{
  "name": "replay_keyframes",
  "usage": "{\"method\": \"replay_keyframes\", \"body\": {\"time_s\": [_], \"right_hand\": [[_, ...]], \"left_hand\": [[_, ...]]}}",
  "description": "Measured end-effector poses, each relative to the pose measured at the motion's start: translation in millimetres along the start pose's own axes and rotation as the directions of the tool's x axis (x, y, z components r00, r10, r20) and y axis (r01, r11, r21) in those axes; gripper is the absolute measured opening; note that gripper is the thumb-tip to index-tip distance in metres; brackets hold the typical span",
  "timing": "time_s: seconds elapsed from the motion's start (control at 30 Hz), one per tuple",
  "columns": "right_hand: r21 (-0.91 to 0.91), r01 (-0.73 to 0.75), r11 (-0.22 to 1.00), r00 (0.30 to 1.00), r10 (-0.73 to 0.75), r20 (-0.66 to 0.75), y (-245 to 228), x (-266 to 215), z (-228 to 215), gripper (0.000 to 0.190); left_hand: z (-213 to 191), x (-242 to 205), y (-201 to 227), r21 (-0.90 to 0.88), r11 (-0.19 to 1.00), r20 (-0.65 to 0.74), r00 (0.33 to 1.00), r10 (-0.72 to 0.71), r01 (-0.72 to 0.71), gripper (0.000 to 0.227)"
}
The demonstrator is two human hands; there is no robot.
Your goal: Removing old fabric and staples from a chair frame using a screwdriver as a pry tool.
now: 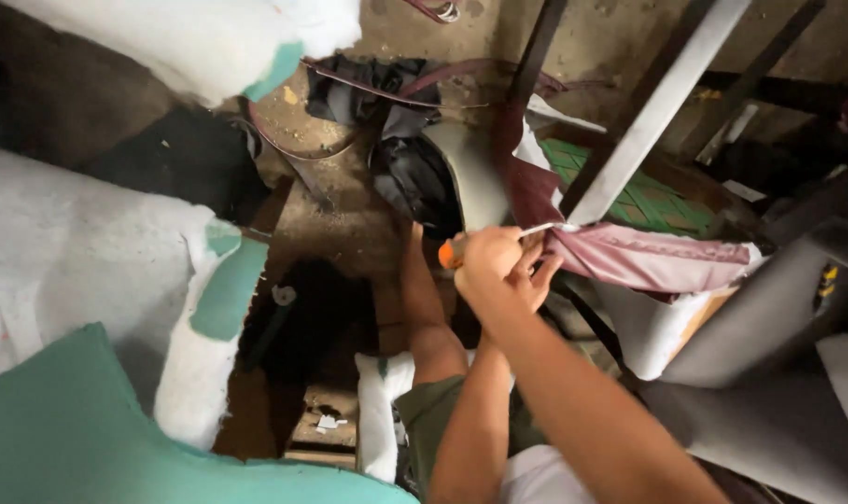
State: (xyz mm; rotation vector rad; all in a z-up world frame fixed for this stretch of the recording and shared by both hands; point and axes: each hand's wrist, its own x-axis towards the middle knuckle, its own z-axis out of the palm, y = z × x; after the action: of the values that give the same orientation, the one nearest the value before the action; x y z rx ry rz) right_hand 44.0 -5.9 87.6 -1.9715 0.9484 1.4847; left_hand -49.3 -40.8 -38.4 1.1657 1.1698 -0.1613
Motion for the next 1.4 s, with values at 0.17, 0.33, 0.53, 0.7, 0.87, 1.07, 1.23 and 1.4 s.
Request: {"method": "replay_keyframes", "body": {"time_s": [0.17,0.33,0.53,0.7,0.87,1.07,1.23,1.4], "right_hand": [[-0.388,0.270,0.881,0.955,-0.194,0.226,-15.4,-23.8,-2.6,0.035],[-0.134,0.163,0.977,0.943,-0.115,0.313,-7.2,-11.9,-52.8,0.040],[0.240,-0.030,0.970,0.954,-0.044,0.296,13.5,-5.5,-86.6,0.031],[0.191,-0.022,0.981,0.996,0.004,0.091,-9.5,-19.1,-45.7,0.024],[-0.020,-0.003,1.000,0.994,0.001,-0.105,-22.2,-10.4,-43.3,0.029],[-0.432,0.157,0.888,0.965,-0.231,-0.124,-18.5,-41.4,-39.5,0.028],[-0.357,0.104,0.928,0.984,-0.148,-0.097,-17.6,-27.8,-64.7,0.027],[-0.361,0.095,0.928,0.985,-0.139,-0.098,-26.9,-24.1,-53.7,0.032]], "left_hand": [[-70.9,-21.3,159.0,0.865,0.488,0.000,0.972,-0.236,0.119,0.045],[2.4,8.6,8.0,0.078,0.858,-0.348,0.793,0.500,-0.507,0.034],[5.3,17.2,4.4,0.037,0.839,-0.365,0.774,0.517,-0.543,0.015],[-3.4,16.6,20.3,-0.040,0.878,-0.340,0.833,0.437,-0.477,0.011],[-7.2,15.3,14.4,-0.045,0.909,-0.282,0.878,0.387,-0.415,0.011],[-22.4,19.1,19.3,-0.256,0.926,-0.159,0.957,0.242,-0.277,0.018],[-23.7,20.4,15.6,-0.350,0.925,-0.115,0.987,0.115,-0.148,0.021],[-18.9,19.3,16.2,-0.357,0.930,-0.099,0.994,0.057,-0.088,0.021]]}}
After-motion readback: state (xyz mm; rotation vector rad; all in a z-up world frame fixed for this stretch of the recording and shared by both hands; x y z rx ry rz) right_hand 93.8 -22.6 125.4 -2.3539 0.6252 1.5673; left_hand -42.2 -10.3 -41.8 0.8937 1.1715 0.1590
